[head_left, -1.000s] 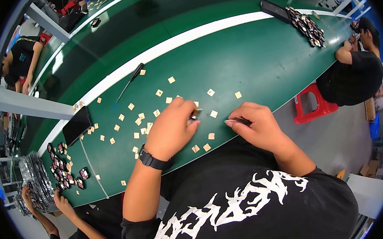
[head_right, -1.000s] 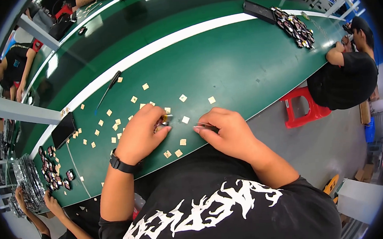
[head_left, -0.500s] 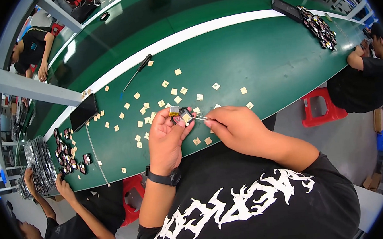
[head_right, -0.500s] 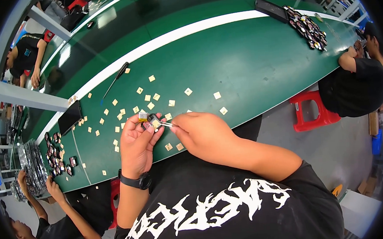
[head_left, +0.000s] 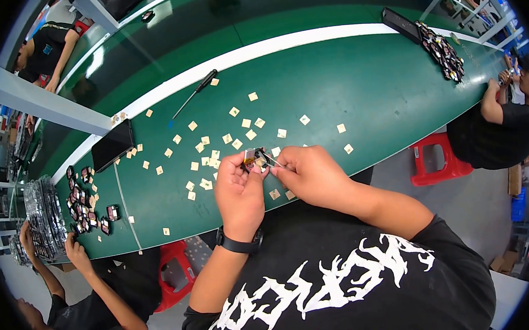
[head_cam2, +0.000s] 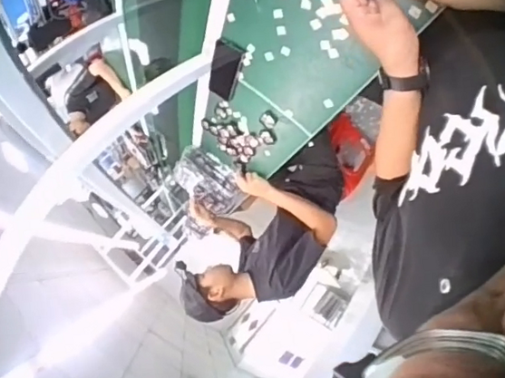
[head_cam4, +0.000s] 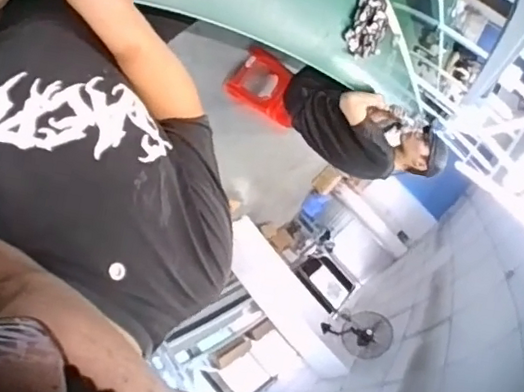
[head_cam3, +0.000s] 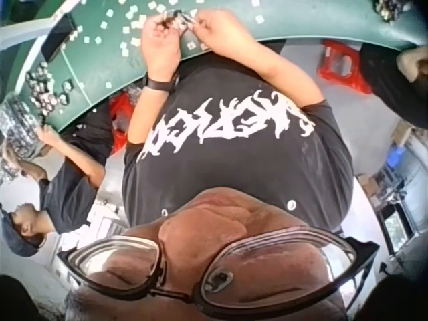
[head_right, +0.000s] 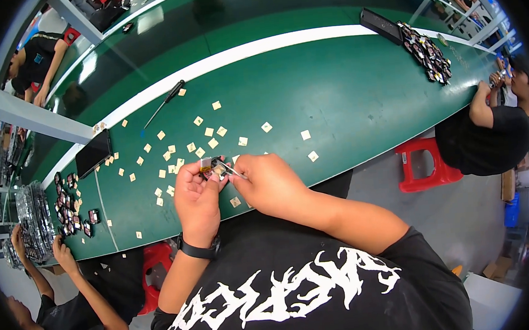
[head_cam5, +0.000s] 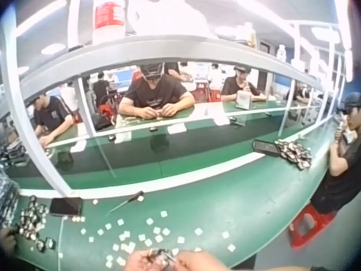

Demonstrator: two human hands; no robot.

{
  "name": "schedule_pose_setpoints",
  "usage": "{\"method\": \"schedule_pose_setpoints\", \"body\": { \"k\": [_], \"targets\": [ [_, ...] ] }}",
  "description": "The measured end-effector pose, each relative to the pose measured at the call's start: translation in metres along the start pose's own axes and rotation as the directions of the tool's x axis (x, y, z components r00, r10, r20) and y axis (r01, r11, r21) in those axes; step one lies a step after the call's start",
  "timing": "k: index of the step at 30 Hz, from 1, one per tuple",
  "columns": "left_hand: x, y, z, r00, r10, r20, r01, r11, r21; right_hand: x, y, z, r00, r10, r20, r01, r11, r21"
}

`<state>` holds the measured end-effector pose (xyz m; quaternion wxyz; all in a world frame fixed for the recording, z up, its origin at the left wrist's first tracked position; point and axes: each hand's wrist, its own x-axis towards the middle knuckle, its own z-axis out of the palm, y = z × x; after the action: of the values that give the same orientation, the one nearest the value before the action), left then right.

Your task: Assembling small electronic components, specifically batteries and circuit boards into small device housings on a factory assembly line.

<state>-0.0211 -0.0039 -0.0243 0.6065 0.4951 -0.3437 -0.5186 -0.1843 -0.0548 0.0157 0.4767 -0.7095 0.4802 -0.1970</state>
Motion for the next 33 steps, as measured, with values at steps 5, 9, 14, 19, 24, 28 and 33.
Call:
{"method": "schedule_pose_setpoints", "body": {
  "k": [5,9,14,19,24,28,33],
  "targets": [
    [0.005,0.007,-0.003,0.996,-0.09,-0.008,0.088,0.992,-0.093,0.003,-0.003,0.004,0.999,0.044,0.009,-0.044,0.997,0.058],
    [0.009,0.02,-0.01,0.972,-0.215,0.089,0.229,0.952,-0.204,0.002,-0.001,0.005,0.998,0.055,-0.005,-0.052,0.972,0.231],
    [0.01,0.019,-0.012,0.967,-0.206,0.151,0.238,0.941,-0.241,0.012,-0.002,-0.003,0.994,0.033,-0.103,-0.003,0.96,0.281],
    [0.009,0.018,-0.01,0.971,-0.172,0.168,0.196,0.97,-0.144,0.042,-0.035,-0.012,0.973,-0.22,0.07,0.217,0.975,0.057],
    [0.008,0.019,-0.013,0.974,-0.166,0.154,0.196,0.958,-0.21,0.025,-0.011,-0.019,0.977,-0.196,0.087,0.178,0.967,0.183],
    [0.005,0.02,-0.013,0.982,-0.134,0.132,0.16,0.964,-0.213,0.01,0.0,-0.019,0.987,-0.013,0.161,-0.041,0.945,0.326],
    [0.004,0.019,-0.011,0.992,-0.087,0.089,0.101,0.981,-0.164,0.015,-0.007,-0.005,0.985,0.126,0.12,-0.172,0.812,0.558]
  ]
}}
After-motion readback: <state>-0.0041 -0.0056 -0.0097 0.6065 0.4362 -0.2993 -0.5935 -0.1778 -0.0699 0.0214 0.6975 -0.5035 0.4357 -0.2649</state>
